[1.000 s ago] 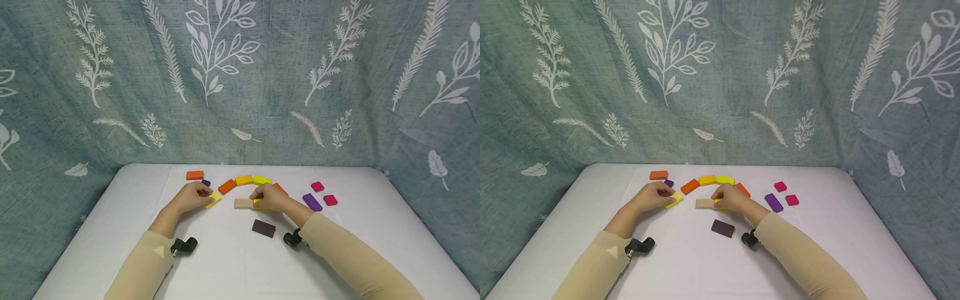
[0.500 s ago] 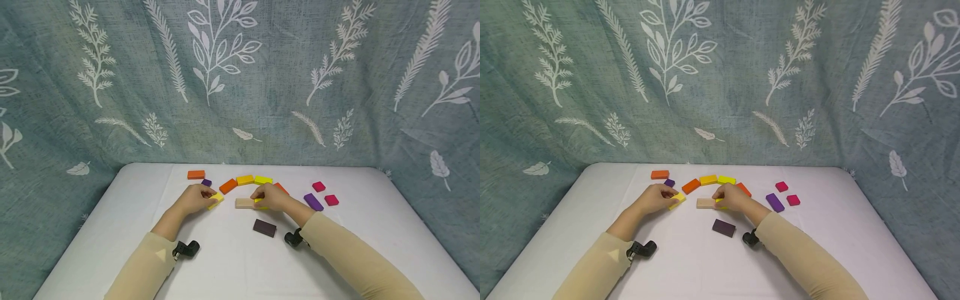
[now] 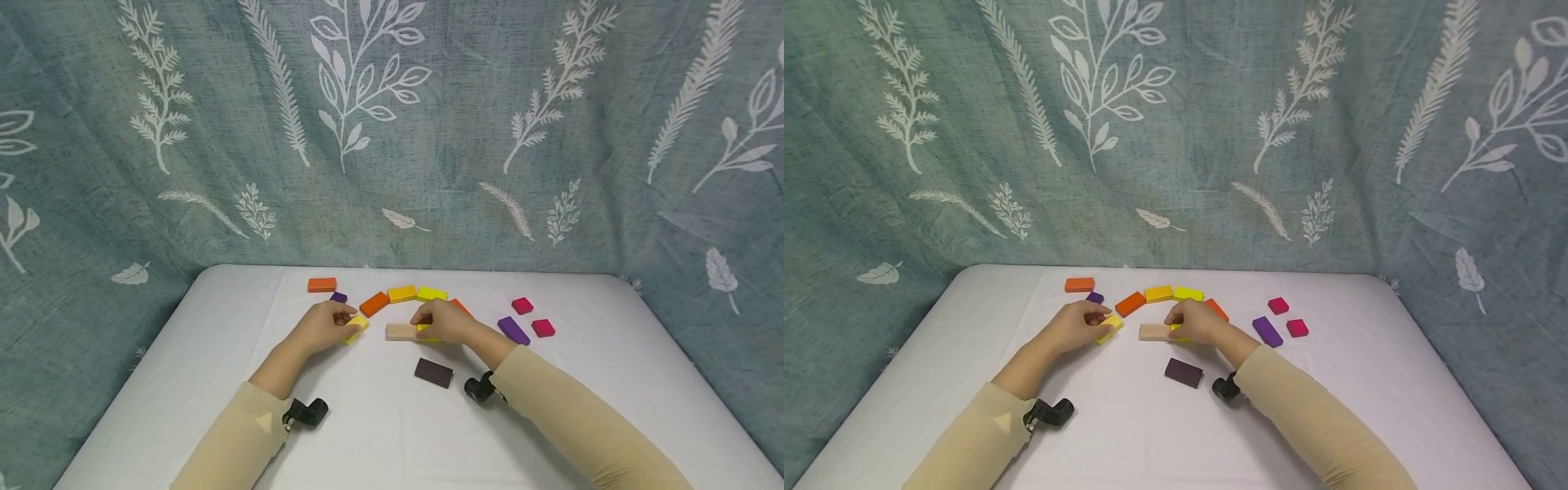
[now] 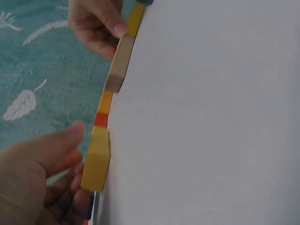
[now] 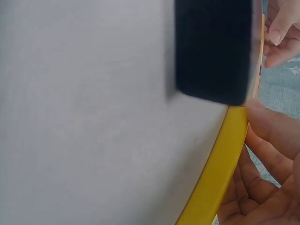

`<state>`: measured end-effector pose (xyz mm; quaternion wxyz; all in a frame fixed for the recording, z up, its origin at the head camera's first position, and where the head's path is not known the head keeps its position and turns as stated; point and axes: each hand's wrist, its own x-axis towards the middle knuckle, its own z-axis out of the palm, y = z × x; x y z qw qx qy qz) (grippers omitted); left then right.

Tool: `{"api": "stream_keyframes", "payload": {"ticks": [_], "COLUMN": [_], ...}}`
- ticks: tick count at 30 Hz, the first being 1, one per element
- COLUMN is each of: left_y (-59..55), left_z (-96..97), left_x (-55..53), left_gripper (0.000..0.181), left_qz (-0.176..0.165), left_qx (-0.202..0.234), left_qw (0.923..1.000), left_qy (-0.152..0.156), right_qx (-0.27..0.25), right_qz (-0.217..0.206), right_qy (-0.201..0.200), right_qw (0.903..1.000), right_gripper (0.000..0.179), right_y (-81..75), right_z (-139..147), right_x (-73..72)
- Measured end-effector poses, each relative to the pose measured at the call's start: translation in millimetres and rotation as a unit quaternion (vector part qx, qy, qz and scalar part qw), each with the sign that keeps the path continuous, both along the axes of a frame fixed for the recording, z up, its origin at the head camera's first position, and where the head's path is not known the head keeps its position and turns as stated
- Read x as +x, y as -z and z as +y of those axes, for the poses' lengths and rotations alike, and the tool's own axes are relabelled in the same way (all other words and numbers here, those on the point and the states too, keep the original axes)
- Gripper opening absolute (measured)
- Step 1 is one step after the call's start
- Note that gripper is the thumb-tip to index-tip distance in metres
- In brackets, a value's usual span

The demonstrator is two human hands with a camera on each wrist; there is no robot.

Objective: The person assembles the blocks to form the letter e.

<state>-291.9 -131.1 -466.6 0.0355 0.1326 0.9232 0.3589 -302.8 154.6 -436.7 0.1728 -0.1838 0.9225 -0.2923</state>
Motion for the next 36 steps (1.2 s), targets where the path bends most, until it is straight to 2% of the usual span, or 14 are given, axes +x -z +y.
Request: {"api": "stream_keyframes", "payload": {"ticks": [5,8,12,19,23,28,36], "left_y": [-2.5,-4.2,-4.7,-1.9,-0.4,2.4,-2.3], "left_z": [-3.7,-3.5,-1.1,5.3,8.1,4.8,-7.9], "left_x": [-2.5,-2.1,0.0,4.3,5.2,3.6,1.7], "left_gripper": [0.030,0.032,0.034,0.029,0.029,0.032,0.051], "left_qz": [-0.032,-0.038,-0.028,0.009,0.016,0.006,-0.050], "left_qx": [-0.003,-0.012,-0.019,-0.023,-0.025,-0.014,0.037], "left_qw": [0.9992,0.9986,0.9989,0.9997,0.9996,0.9998,0.9954], "left_qy": [0.025,0.034,0.032,0.009,0.002,0.014,0.073], "right_qx": [0.001,0.004,0.003,-0.011,-0.023,-0.012,-0.004], "right_qz": [-0.001,0.002,-0.001,-0.016,-0.011,0.020,0.052], "right_qy": [-0.004,-0.003,-0.001,0.002,-0.003,-0.012,0.031], "right_qw": [1.0000,1.0000,1.0000,0.9998,0.9997,0.9996,0.9982], "right_gripper": [0.021,0.021,0.022,0.024,0.028,0.029,0.029], "right_y": [-0.9,-1.8,-2.0,-1.3,-2.4,-13.0,-42.0], "right_z": [0,0,1,3,8,24,66], "right_x": [1.3,1.6,0.9,0.1,1.8,7.1,20.6]}}
